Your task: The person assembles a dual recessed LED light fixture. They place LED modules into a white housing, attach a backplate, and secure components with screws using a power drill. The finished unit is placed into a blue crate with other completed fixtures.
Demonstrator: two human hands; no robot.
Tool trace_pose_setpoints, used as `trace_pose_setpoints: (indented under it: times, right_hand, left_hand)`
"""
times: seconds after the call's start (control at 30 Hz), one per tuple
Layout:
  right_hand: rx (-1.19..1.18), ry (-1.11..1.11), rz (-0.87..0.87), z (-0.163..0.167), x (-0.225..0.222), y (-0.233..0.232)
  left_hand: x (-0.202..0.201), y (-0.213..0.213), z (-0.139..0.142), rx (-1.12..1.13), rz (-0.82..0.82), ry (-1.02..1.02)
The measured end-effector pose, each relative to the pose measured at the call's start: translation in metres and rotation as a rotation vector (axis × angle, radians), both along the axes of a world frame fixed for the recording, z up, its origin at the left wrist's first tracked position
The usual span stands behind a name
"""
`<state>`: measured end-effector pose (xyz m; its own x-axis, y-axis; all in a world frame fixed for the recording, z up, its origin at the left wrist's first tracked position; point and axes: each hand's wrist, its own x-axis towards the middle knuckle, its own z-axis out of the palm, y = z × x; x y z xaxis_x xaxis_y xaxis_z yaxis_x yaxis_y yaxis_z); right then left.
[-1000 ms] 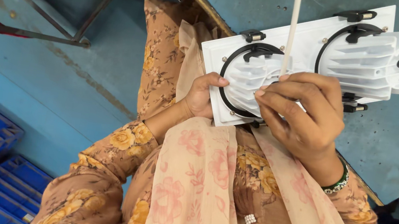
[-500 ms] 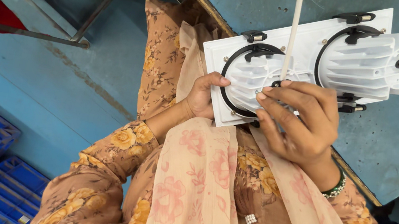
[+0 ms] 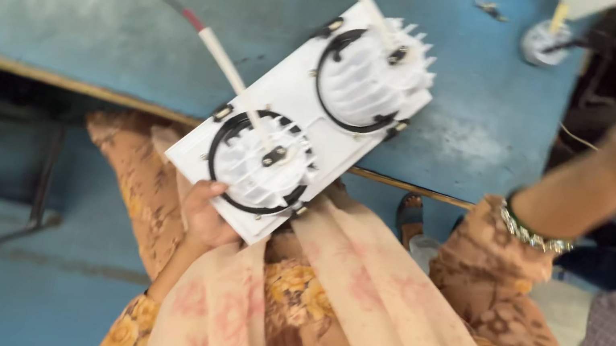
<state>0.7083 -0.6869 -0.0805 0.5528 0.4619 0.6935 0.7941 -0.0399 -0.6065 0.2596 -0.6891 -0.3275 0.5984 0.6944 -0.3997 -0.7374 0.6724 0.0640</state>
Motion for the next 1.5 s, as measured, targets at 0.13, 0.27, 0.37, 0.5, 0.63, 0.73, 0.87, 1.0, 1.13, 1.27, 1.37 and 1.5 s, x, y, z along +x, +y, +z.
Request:
trace_pose_setpoints:
  times: [0.13, 0.27, 0.37, 0.5, 0.63, 0.73, 0.87, 1.0, 1.13, 1.27, 1.37, 1.5]
  right_hand:
    - [-0.188, 0.196, 0.033, -0.028, 0.035, 0.023]
    - [0.005, 0.518, 0.550, -0.020, -0.006, 0.040]
    - [0.107, 0.625, 1.054, -0.004, -0.058, 0.056]
    - [0.065, 0.688, 1.569, 0.004, -0.124, 0.075]
    - [-0.057, 0.769, 1.665, 0.008, -0.160, 0.075]
    - [-0.077, 0.776, 1.652, 0.012, -0.164, 0.072]
    - [-0.095, 0.755, 1.670, 0.015, -0.154, 0.070]
    - [-0.096, 0.740, 1.628, 0.009, -0.150, 0.068]
    - [-0.080, 0.691, 1.641, 0.003, -0.149, 0.067]
    - [-0.046, 0.714, 1.632, 0.002, -0.151, 0.067]
    - [-0.083, 0.716, 1.732, 0.005, -0.151, 0.073]
    - [-0.186, 0.688, 1.877, 0.013, -0.150, 0.082]
  left_hand:
    - [0.003, 0.016, 0.012, -0.020, -0.076, -0.042]
    - [0.006, 0.023, 0.017, -0.057, -0.081, -0.023]
    - [0.009, 0.024, 0.020, -0.053, -0.060, 0.033]
    - [0.020, 0.023, 0.023, -0.024, -0.074, -0.117]
    - [0.031, 0.024, 0.022, -0.017, -0.058, -0.145]
    - [0.034, 0.024, 0.023, -0.016, -0.060, -0.150]
    - [0.034, 0.024, 0.027, -0.009, -0.064, -0.150]
    - [0.035, 0.025, 0.031, 0.000, -0.062, -0.144]
    - [0.035, 0.025, 0.035, 0.019, -0.059, -0.132]
    - [0.036, 0.023, 0.042, 0.067, -0.024, -0.124]
    - [0.035, 0.020, 0.047, 0.106, 0.006, -0.053]
    - [0.032, 0.018, 0.053, 0.106, 0.013, -0.042]
